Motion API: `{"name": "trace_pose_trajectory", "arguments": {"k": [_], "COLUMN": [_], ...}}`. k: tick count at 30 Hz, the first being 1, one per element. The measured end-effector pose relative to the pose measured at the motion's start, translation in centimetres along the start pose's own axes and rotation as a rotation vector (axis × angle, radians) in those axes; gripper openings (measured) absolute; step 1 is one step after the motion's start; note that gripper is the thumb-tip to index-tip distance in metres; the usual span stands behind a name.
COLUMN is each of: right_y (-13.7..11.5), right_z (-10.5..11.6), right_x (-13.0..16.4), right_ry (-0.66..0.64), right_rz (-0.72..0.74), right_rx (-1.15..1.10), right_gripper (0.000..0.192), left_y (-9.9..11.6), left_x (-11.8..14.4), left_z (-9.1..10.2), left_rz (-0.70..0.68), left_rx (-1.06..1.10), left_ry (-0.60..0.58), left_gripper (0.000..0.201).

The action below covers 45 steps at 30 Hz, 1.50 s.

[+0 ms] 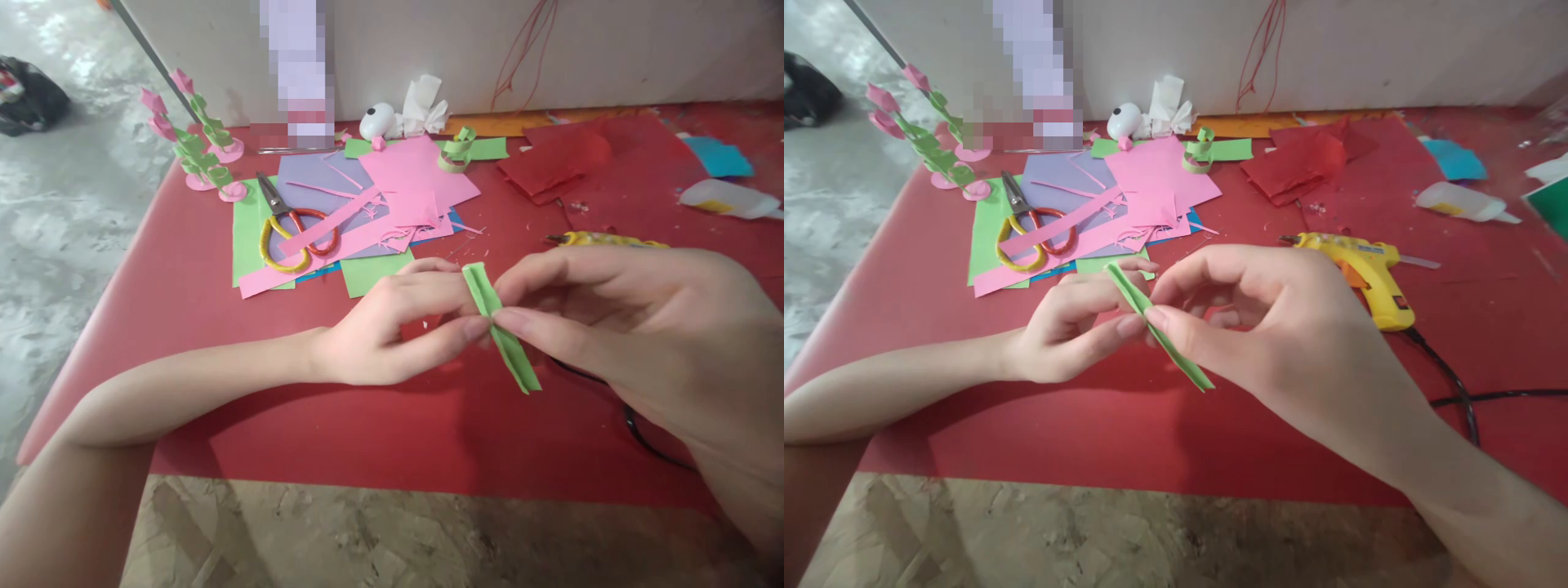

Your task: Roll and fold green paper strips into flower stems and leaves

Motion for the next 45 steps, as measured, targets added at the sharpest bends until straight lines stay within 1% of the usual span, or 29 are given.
{"name": "trace_pose_trajectory", "arguments": {"k": [4, 8, 12, 19, 24, 29, 33, 36, 41, 45], "right_y": [0.1, 0.1, -0.1, -0.7, -0.7, -1.3, -1.6, -1.8, -2.6, -2.7], "right_z": [-0.1, -0.1, -0.1, -0.4, -0.2, 0.1, -0.2, -0.3, -0.2, -0.2], "right_x": [0.0, -0.1, -0.1, 0.0, 0.2, 0.7, 1.2, 1.5, 2.1, 2.0], "right_ry": [-0.018, -0.043, -0.035, -0.005, -0.021, 0.002, 0.033, 0.068, 0.161, 0.177], "right_rz": [0.032, 0.044, 0.041, 0.079, 0.098, 0.162, 0.187, 0.178, 0.161, 0.123], "right_rx": [0.006, -0.009, 0.013, 0.066, 0.118, 0.174, 0.2, 0.273, 0.45, 0.446], "right_gripper": [0.005, 0.004, 0.005, 0.008, 0.007, 0.007, 0.004, 0.003, 0.004, 0.002], "left_y": [-0.1, -0.3, -0.3, 0.3, 0.6, 0.4, 0.4, 0.4, 0.6, 0.5], "left_x": [0.1, 0.2, 0.2, 0.0, -0.1, 0.1, 0.2, 0.3, 0.2, 0.4], "left_z": [0.0, -0.1, -0.2, -0.2, -0.2, -0.1, -0.2, -0.1, 0.0, 0.1], "left_rz": [0.012, 0.03, 0.033, -0.033, -0.065, -0.06, -0.043, -0.003, 0.047, 0.049], "left_rx": [0.025, 0.032, 0.026, -0.03, -0.054, -0.034, -0.047, -0.088, -0.166, -0.189], "left_ry": [-0.031, -0.025, -0.022, -0.054, -0.077, -0.031, 0.017, 0.054, 0.067, 0.065], "left_gripper": [0.02, 0.021, 0.024, 0.021, 0.019, 0.018, 0.018, 0.021, 0.026, 0.026]}}
Point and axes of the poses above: each hand's wrist, its own x-axis away from the middle knuckle, its own z-axis out of the back of the hand, y = z × x, the point moved 6 cm from there along -x, towards the middle knuckle, and after that the axes turned 6 degrees about -y, right-handed, at the moved point
